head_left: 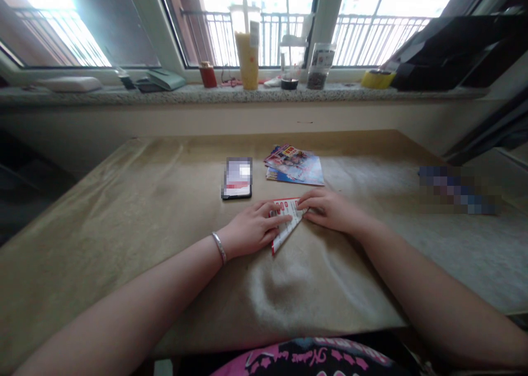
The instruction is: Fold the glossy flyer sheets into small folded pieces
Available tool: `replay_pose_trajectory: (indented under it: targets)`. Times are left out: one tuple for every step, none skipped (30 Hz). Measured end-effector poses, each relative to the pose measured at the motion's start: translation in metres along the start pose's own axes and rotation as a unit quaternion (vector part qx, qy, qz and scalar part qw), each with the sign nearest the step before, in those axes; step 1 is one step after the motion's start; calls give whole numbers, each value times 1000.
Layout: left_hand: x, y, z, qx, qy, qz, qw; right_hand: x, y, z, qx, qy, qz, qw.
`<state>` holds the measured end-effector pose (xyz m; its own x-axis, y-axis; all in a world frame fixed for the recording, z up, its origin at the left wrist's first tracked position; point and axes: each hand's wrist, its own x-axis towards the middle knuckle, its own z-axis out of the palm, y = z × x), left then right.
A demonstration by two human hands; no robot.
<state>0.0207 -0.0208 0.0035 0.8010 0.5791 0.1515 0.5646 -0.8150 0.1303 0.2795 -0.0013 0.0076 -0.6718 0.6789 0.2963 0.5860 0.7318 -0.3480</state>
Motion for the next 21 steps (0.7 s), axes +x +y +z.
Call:
replay_pose_trajectory:
  targets:
    - [0,0,0,-4,1,0,1000,1,-3,3,16,-9,-14,1000]
    - [0,0,0,-7,2,1,1000,2,-5,4,22,-14,-23,999]
    - [0,0,0,-10,1,3,1000,3,-6,6,22,-16,-27,999]
    - [0,0,1,-14,-2,2,1000,4,-7,6,20,-19,-29,999]
    - [0,0,1,-17,-6,-1,1000,5,-8,6,16,-20,-30,999]
    - [-1,-1,0,-21,-12,-6,1000,5,-8,5,11,-22,-29,999]
    - [-1,-1,0,-25,-17,-13,999,5,-8,4,6,-24,-29,999]
    - [-1,-2,-1,-29,-18,-20,999,5,-9,3,0,-24,-28,999]
    - [-2,-2,-3,-32,-15,-26,999,5,-9,3,-8,-25,-27,999]
    - [-2,-2,-4,-35,-7,-28,999,4,-10,2,-19,-27,-23,999]
    - [-3,-2,-6,-39,4,-24,999,4,-12,1,-31,-28,-18,999]
    - [-4,-2,-8,-43,17,-14,999,4,-14,1,-46,-30,-11,998]
    - [-4,-1,-10,-44,30,-2,999,4,-16,2,-62,-31,-3,998]
    - [-4,0,-12,-44,42,14,998,5,-19,2,-80,-32,6,996]
    - [-4,1,-13,-37,52,27,998,5,-21,3,-97,-32,14,995]
    - [-4,1,-14,-25,59,37,997,6,-24,4,-114,-31,24,993]
    - [-4,2,-14,-10,66,44,997,6,-26,5,-128,-30,36,991]
    - [-4,2,-13,7,71,48,996,7,-28,6,-138,-25,46,989]
    - [-3,2,-13,22,75,49,996,8,-30,7,-144,-24,52,988]
    - [-3,1,-12,35,78,48,995,9,-31,9,-145,-22,53,988]
    - [-2,0,-11,45,81,45,995,10,-31,10,-144,-20,49,988]
